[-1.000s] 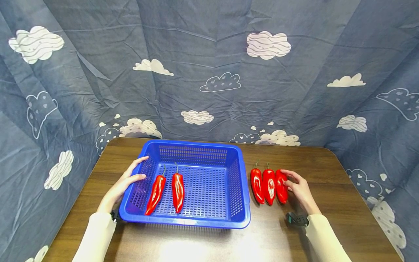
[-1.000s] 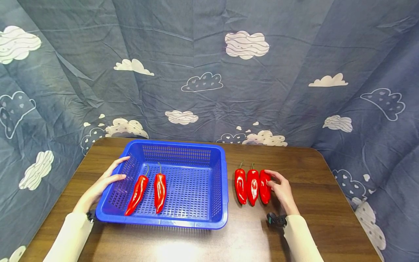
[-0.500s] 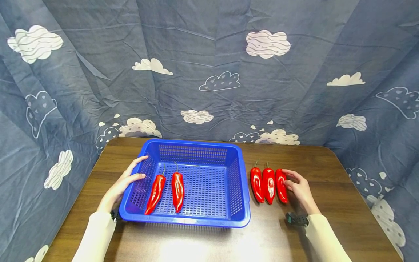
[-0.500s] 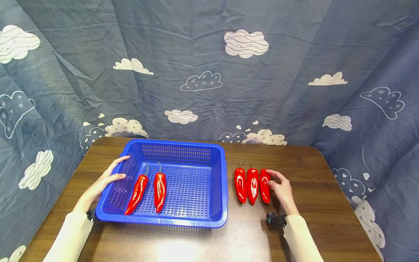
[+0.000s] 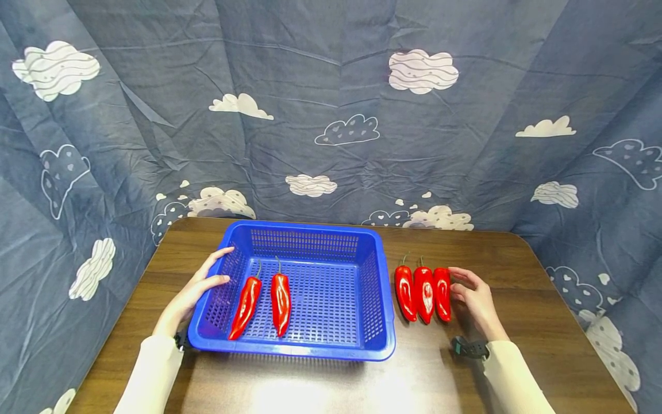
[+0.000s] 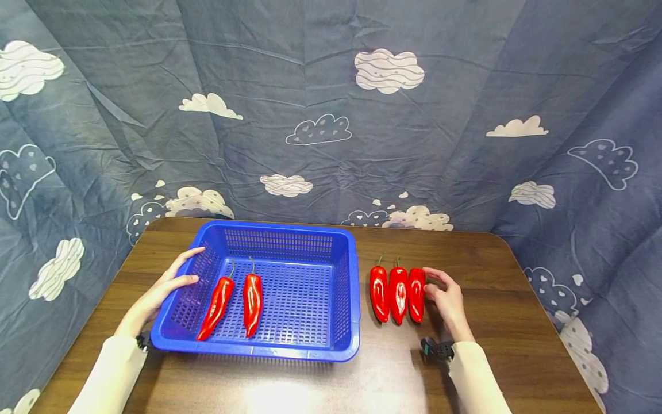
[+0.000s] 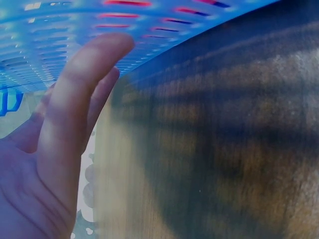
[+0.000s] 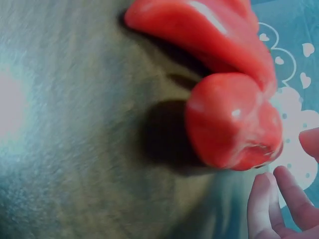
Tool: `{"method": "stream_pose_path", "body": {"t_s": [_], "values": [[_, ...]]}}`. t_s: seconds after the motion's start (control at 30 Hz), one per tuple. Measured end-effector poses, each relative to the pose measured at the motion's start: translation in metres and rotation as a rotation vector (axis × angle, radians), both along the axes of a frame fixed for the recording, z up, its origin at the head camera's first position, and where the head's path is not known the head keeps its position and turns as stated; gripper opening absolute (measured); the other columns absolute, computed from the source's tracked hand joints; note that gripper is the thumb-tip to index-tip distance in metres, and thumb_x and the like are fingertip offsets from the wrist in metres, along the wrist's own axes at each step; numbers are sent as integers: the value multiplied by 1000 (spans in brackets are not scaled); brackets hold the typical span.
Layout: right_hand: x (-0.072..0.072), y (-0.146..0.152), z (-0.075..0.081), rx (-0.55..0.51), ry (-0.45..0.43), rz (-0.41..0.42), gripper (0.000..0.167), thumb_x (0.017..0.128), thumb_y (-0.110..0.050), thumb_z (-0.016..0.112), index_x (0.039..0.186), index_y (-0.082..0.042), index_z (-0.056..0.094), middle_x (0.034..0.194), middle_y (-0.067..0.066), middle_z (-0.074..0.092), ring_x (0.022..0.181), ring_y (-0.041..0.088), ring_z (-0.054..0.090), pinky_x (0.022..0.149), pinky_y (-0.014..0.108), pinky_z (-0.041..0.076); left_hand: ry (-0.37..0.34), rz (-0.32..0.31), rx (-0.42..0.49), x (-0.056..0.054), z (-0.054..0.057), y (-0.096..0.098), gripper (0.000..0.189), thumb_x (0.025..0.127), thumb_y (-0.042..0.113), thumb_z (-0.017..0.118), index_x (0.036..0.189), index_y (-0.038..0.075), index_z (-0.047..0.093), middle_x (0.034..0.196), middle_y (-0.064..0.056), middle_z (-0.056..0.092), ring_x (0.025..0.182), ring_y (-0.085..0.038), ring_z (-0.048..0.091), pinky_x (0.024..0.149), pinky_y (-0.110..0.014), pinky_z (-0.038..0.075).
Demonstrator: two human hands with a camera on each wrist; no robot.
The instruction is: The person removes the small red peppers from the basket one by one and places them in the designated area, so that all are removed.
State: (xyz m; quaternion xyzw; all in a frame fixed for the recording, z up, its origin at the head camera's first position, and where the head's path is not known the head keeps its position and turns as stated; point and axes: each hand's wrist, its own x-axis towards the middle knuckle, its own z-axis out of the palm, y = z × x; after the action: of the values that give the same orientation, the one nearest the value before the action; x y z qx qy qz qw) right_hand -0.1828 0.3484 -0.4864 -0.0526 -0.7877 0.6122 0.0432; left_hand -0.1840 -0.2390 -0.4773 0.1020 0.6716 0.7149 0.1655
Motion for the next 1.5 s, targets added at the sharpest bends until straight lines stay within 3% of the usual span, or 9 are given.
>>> {"method": "stream_pose_path", "body": {"t_s": [0.13, 0.47, 0.97, 1.07, 1.3, 1.5], "values": [[1, -3, 7, -3, 26, 2, 39, 91, 8, 49, 129, 15, 45, 102, -16, 61, 81, 6, 60, 69, 25, 53, -4, 2, -4, 1, 0, 0, 62, 97, 8, 47, 151, 22, 20, 145, -27, 19, 113, -36, 46, 85, -48, 47], [-1, -27, 28, -7, 61, 75, 37, 91, 7, 49, 128, 15, 45, 96, -19, 63, 85, 5, 62, 70, 24, 53, -3, 4, -11, 1, 0, 1, 62, 96, 8, 47, 150, 24, 22, 146, -26, 18, 115, -36, 44, 85, -48, 46], [-4, -66, 52, -69, 65, 195, 37, 94, 5, 49, 129, 17, 43, 95, -13, 66, 81, 8, 64, 72, 26, 54, 0, 5, -12, 1, 0, 2, 61, 97, 8, 46, 151, 24, 21, 146, -25, 18, 116, -37, 43, 85, -47, 46], [-3, -74, 57, -79, 59, 218, 37, 95, 5, 48, 130, 16, 43, 97, -9, 66, 83, 10, 65, 73, 28, 54, 7, 5, -14, 1, 0, 1, 61, 97, 8, 46, 151, 24, 21, 147, -25, 18, 116, -37, 42, 86, -47, 46], [-1, -95, 70, -32, 55, 288, 37, 96, 1, 48, 132, 10, 46, 113, 18, 62, 89, 15, 65, 79, 32, 53, 10, 5, -15, 0, 1, 1, 61, 97, 8, 47, 151, 24, 22, 147, -25, 19, 115, -36, 44, 86, -47, 46], [-2, -111, 80, -13, 56, 335, 37, 96, -1, 49, 131, 7, 47, 115, 26, 59, 90, 20, 66, 80, 38, 53, 13, 9, -22, 0, 1, 1, 61, 97, 8, 47, 150, 23, 22, 146, -24, 19, 114, -35, 44, 85, -46, 47]]}}
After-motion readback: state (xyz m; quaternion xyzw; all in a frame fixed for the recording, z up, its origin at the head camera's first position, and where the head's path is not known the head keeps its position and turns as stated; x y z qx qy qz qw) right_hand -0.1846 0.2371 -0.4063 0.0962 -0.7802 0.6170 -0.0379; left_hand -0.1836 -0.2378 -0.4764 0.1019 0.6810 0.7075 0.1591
